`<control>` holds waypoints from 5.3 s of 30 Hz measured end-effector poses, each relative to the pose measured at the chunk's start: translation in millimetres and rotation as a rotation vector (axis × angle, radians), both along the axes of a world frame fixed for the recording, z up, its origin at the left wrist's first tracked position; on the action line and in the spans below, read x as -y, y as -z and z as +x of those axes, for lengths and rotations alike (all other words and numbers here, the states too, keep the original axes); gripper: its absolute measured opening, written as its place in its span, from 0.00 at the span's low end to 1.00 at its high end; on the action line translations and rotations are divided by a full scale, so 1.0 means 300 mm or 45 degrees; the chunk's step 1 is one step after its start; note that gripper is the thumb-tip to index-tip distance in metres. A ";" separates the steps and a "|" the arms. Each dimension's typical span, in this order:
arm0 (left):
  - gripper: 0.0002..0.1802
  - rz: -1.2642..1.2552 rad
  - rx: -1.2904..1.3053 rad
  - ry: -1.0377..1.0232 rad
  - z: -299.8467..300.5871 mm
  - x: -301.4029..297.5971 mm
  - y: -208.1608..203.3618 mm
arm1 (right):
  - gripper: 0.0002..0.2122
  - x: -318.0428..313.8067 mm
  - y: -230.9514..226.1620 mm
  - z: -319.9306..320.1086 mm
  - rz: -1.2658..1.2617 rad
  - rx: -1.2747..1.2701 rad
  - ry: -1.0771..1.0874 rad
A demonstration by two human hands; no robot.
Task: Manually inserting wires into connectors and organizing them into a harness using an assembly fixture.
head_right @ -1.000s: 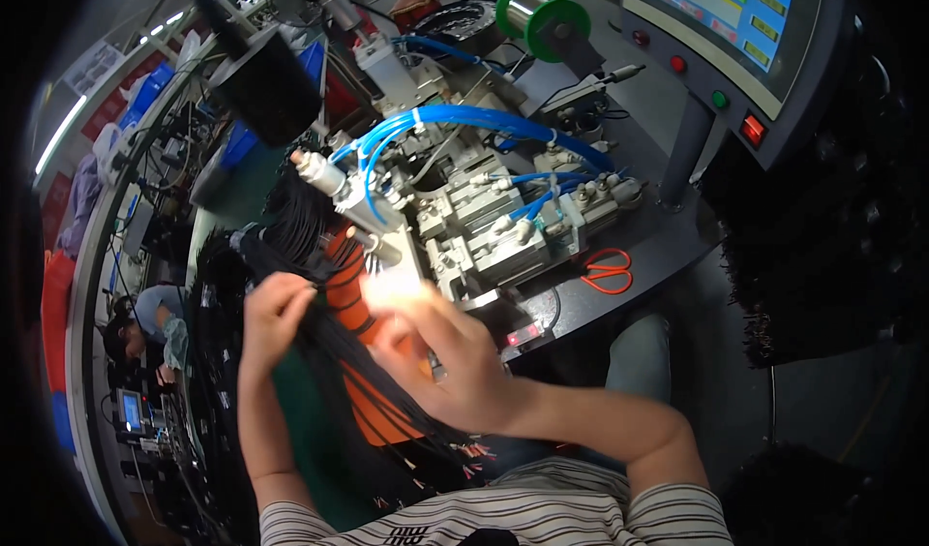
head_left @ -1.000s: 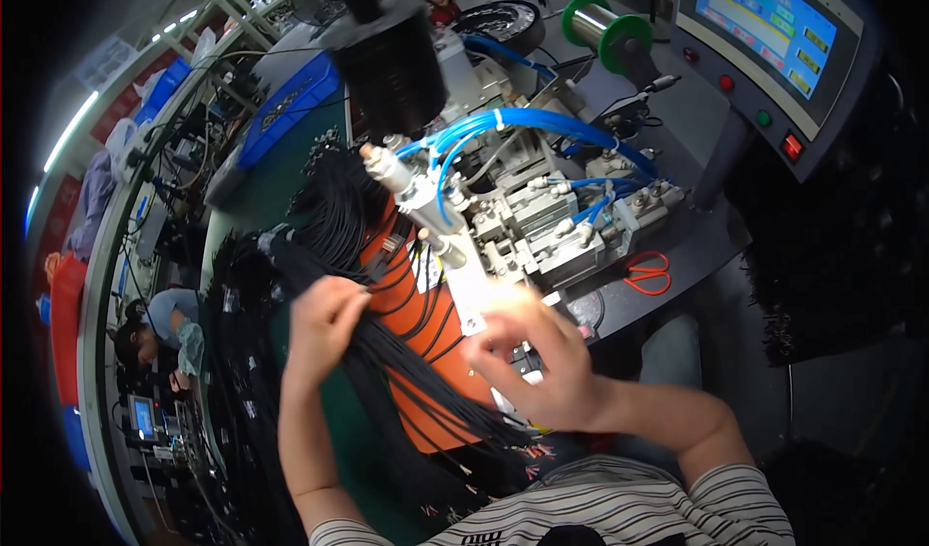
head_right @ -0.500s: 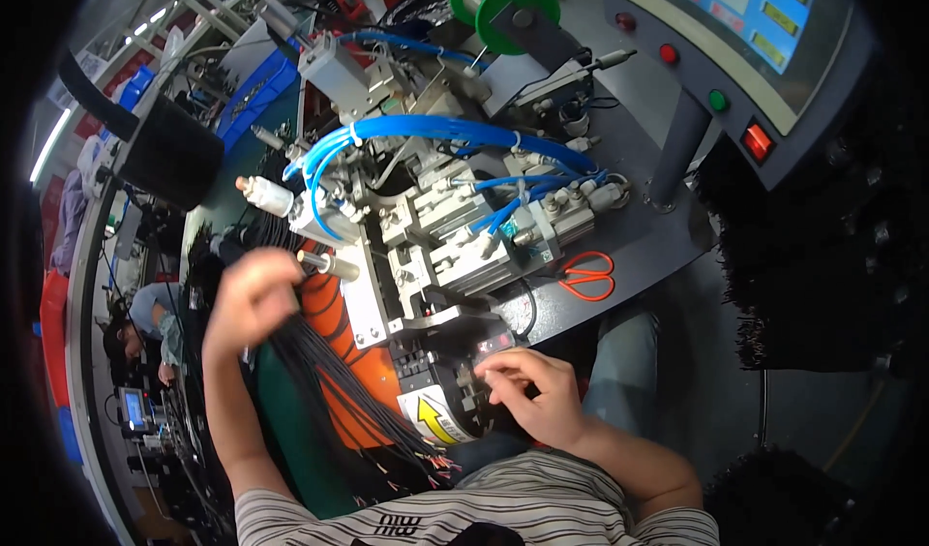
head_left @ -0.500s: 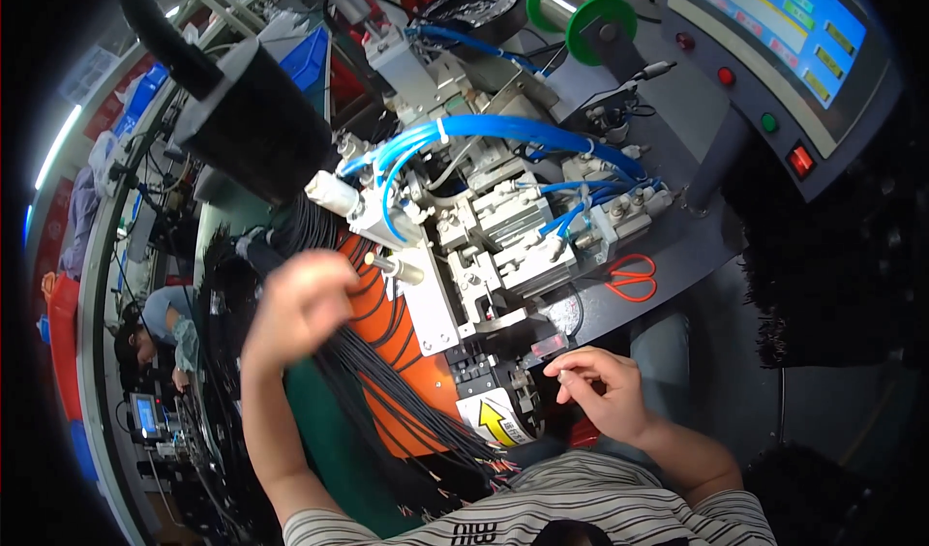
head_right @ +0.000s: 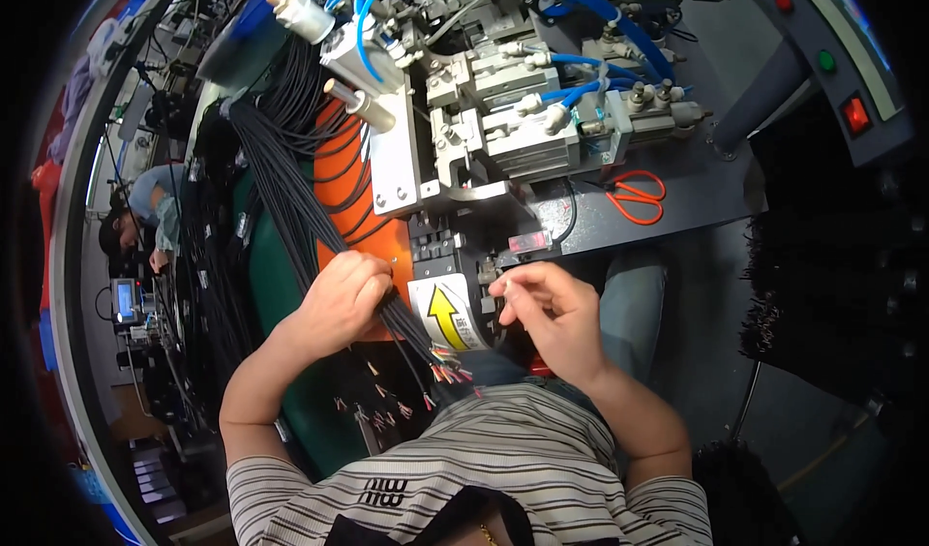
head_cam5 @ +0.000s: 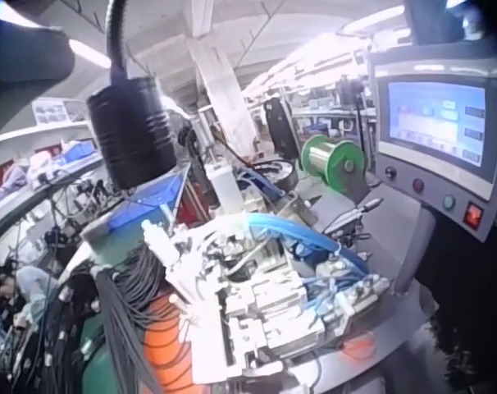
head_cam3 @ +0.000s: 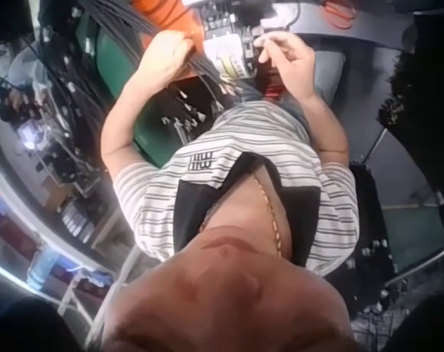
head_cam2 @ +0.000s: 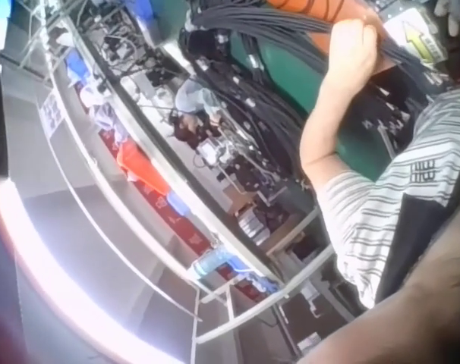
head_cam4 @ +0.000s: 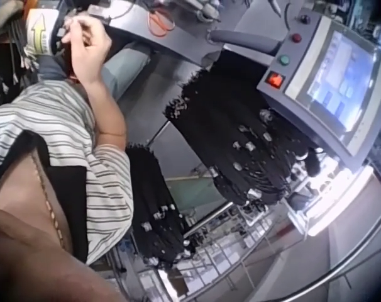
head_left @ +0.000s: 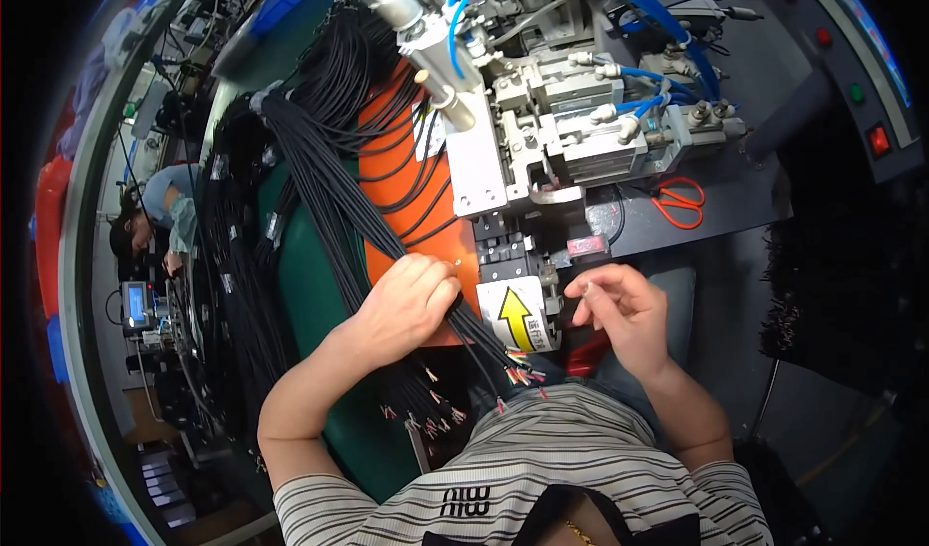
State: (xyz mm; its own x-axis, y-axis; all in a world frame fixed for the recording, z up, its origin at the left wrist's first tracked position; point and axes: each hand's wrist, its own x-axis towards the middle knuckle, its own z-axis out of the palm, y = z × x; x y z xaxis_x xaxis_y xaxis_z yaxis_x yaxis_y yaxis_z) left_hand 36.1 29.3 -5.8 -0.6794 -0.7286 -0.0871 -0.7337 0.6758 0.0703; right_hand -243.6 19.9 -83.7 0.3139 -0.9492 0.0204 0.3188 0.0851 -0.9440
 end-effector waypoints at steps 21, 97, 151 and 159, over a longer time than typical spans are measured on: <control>0.13 -0.298 -0.771 -0.278 -0.135 0.057 0.037 | 0.08 0.102 -0.067 0.178 -0.004 0.202 -0.120; 0.03 0.898 -1.267 -0.389 -0.103 0.140 0.051 | 0.08 0.209 -0.086 0.107 -0.491 -0.256 -0.262; 0.17 -0.174 -0.286 -0.155 -0.213 0.104 0.021 | 0.04 0.212 -0.070 0.135 -1.080 -1.002 0.112; 0.20 -0.139 -0.334 -0.226 -0.189 0.087 0.053 | 0.04 0.237 -0.034 0.113 -0.352 -0.702 -0.173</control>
State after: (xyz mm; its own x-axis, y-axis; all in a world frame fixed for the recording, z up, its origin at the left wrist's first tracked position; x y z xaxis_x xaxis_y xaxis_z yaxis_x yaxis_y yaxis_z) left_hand -20.6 3.1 -21.8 -0.5297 -0.8331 0.1590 -0.8072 0.5528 0.2070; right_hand -209.6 -51.2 -73.5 0.4654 -0.8830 0.0600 -0.2175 -0.1798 -0.9594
